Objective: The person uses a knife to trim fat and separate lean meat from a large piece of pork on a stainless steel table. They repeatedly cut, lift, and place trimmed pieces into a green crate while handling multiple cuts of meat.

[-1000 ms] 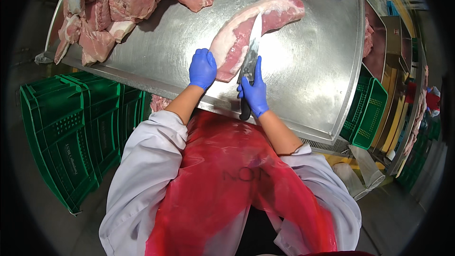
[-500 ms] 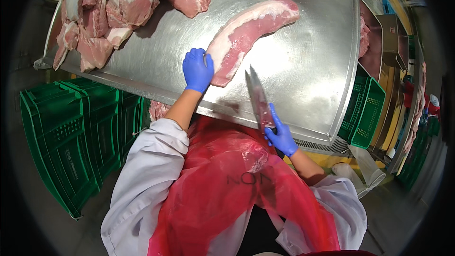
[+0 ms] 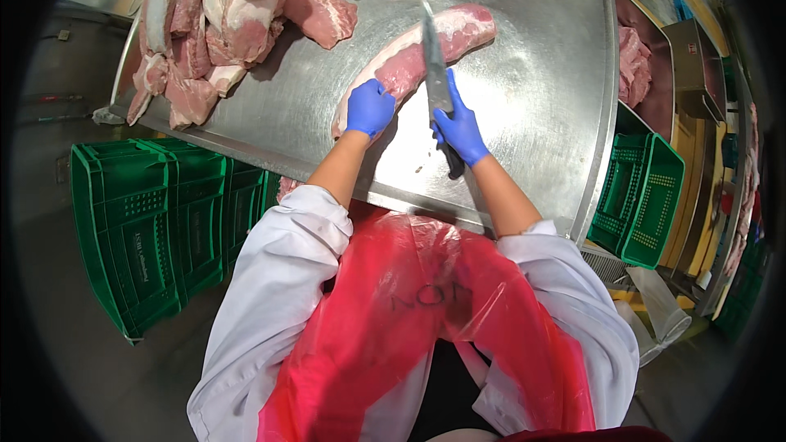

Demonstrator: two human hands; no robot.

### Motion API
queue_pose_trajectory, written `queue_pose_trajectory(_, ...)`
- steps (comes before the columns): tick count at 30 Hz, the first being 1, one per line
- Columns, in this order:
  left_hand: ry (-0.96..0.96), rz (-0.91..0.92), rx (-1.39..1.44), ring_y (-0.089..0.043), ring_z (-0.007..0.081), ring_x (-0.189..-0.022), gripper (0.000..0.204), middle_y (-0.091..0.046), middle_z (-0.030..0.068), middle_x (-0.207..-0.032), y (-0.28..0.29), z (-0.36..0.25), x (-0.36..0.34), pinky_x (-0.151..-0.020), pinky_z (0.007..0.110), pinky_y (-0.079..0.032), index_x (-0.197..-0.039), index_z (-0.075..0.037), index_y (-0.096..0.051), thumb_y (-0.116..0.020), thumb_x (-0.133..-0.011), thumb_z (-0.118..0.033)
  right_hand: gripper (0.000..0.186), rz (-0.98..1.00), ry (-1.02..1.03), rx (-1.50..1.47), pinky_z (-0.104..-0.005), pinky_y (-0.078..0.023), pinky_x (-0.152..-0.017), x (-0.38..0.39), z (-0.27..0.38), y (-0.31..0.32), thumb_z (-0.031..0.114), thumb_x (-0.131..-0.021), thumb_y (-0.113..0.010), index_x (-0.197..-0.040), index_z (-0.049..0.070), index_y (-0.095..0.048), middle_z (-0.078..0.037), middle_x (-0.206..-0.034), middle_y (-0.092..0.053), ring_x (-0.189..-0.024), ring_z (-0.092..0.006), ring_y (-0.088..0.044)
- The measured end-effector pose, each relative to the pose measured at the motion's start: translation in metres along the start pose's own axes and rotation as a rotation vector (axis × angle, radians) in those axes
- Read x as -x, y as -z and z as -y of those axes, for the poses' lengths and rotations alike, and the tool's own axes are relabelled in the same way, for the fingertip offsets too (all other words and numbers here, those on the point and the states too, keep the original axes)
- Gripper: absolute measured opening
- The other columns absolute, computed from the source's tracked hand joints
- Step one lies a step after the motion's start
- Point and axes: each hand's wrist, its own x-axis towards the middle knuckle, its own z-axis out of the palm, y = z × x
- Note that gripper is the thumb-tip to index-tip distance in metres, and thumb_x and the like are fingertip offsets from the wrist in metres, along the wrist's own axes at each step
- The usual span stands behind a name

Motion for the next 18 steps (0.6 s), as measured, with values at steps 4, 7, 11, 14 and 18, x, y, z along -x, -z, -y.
queue_pose_trajectory(4, 0.039, -0.049, 0.032, -0.066, 0.0347, -0.069, 0.025, -0.066, 0.0236, -0.075, 0.002, 0.008, 0.001, -0.068, 0.045, -0.052, -0.079, 0.001, -0.065, -0.072, -0.085, -0.022, 0.086, 0.217, 0.018, 0.101, -0.036, -0.058, -0.057, -0.026, 0.002, -0.023, 0.015, -0.098, -0.056, -0.167, 0.033, -0.008, -0.011, -0.074, -0.067, -0.058, -0.0199, -0.066)
queue_pose_trajectory(7, 0.032, -0.099, 0.062, -0.06, 0.0248, -0.061, 0.029, -0.063, 0.0189, -0.068, -0.002, 0.015, 0.003, -0.063, 0.042, -0.05, -0.075, 0.001, -0.062, -0.074, -0.086, -0.022, 0.082, 0.347, -0.019, 0.322, -0.0407, -0.059, -0.065, -0.01, 0.001, -0.015, 0.022, -0.099, -0.054, -0.167, 0.032, -0.01, -0.016, -0.074, -0.069, -0.058, -0.0244, -0.068)
queue_pose_trajectory(11, 0.001, -0.171, 0.09, -0.057, 0.0211, -0.059, 0.027, -0.062, 0.0156, -0.065, -0.002, 0.019, 0.01, -0.06, 0.041, -0.049, -0.074, 0.002, -0.061, -0.073, -0.086, -0.02, 0.081, 0.529, -0.103, 0.362, -0.0358, -0.059, -0.064, 0.037, -0.016, 0.026, 0.018, -0.097, -0.054, -0.167, 0.028, -0.014, -0.013, -0.072, -0.068, -0.055, -0.021, -0.065)
queue_pose_trajectory(14, 0.028, -0.172, 0.132, -0.06, 0.0219, -0.058, 0.029, -0.063, 0.0173, -0.065, 0.003, 0.022, 0.017, -0.059, 0.04, -0.049, -0.074, 0.002, -0.061, -0.072, -0.088, -0.02, 0.084, 0.552, -0.072, 0.366, -0.0316, -0.058, -0.059, 0.019, -0.007, 0.02, 0.013, -0.096, -0.055, -0.167, 0.028, -0.014, -0.01, -0.073, -0.068, -0.055, -0.0174, -0.064)
queue_pose_trajectory(18, 0.053, -0.199, 0.175, -0.059, 0.0187, -0.057, 0.027, -0.064, 0.0167, -0.063, 0.005, 0.01, 0.02, -0.057, 0.039, -0.049, -0.074, 0.003, -0.062, -0.071, -0.088, -0.019, 0.083, 0.466, 0.075, 0.388, -0.0324, -0.057, -0.058, -0.029, 0.002, -0.022, 0.015, -0.097, -0.052, -0.167, 0.03, -0.012, -0.01, -0.076, -0.068, -0.053, -0.0175, -0.063)
